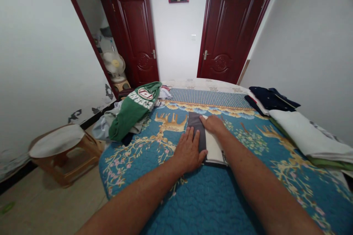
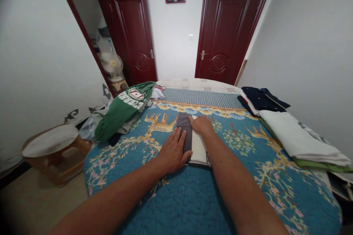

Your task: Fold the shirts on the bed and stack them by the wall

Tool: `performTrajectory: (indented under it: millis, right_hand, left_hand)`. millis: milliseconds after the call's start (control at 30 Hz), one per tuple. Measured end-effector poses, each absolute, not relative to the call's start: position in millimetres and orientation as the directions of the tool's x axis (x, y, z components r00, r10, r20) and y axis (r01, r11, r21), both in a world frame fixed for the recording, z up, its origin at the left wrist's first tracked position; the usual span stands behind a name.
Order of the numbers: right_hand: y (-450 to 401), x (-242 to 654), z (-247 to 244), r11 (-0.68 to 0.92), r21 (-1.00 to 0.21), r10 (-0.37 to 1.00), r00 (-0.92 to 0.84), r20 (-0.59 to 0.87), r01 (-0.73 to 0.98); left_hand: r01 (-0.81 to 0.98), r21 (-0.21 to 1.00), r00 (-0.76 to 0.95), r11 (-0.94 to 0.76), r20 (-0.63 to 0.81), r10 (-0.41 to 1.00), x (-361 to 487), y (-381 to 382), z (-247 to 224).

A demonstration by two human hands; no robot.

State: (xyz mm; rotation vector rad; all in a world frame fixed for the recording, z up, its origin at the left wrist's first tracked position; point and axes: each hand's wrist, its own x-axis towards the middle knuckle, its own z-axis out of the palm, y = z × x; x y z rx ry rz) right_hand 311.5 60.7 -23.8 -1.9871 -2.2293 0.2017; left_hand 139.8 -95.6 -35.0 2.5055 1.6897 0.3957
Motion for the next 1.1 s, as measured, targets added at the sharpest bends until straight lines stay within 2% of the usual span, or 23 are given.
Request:
performTrajectory:
  millis: [167, 300, 567, 933, 1100]
  right_hand:
    - [53.5, 309.4, -26.2, 0.049, -0.211, 0.968, 0.005, 0.249, 0.976]
    - [32.8, 307.7, -22.1, 0.1, -0.219, 0.893, 0.009, 0.45, 0.971]
    - [-15.1, 320.7, -49.8, 0.246, -0.204, 0.885, -0.133, 0.447, 0.948]
    - [-65.1, 333.6, -87.2, 0.244, -0.297, 0.89, -0.092, 0.447, 0.923]
    - [-73.3, 335.1, -92.7, 0.273, -0.325, 0.878, -0.096, 0.469, 0.905]
  left_hand:
    - [0.887, 0.261, 0.355, -0.382, 0.145, 0.923, 138.7, -95.1, -34.3]
    - [0.883, 0.272, 0.353, -0.383, 0.152, 0.923, 138.2, -96.1, -32.4]
    - [0.895, 0.263, 0.341, -0.36, 0.118, 0.933, 137.1, -98.4, -27.1]
    - [0.914, 0.187, 0.352, -0.359, 0.071, 0.933, 133.7, -93.7, -17.5]
    - [0.914, 0.127, 0.361, -0.386, 0.18, 0.915, 147.9, -63.9, 3.4]
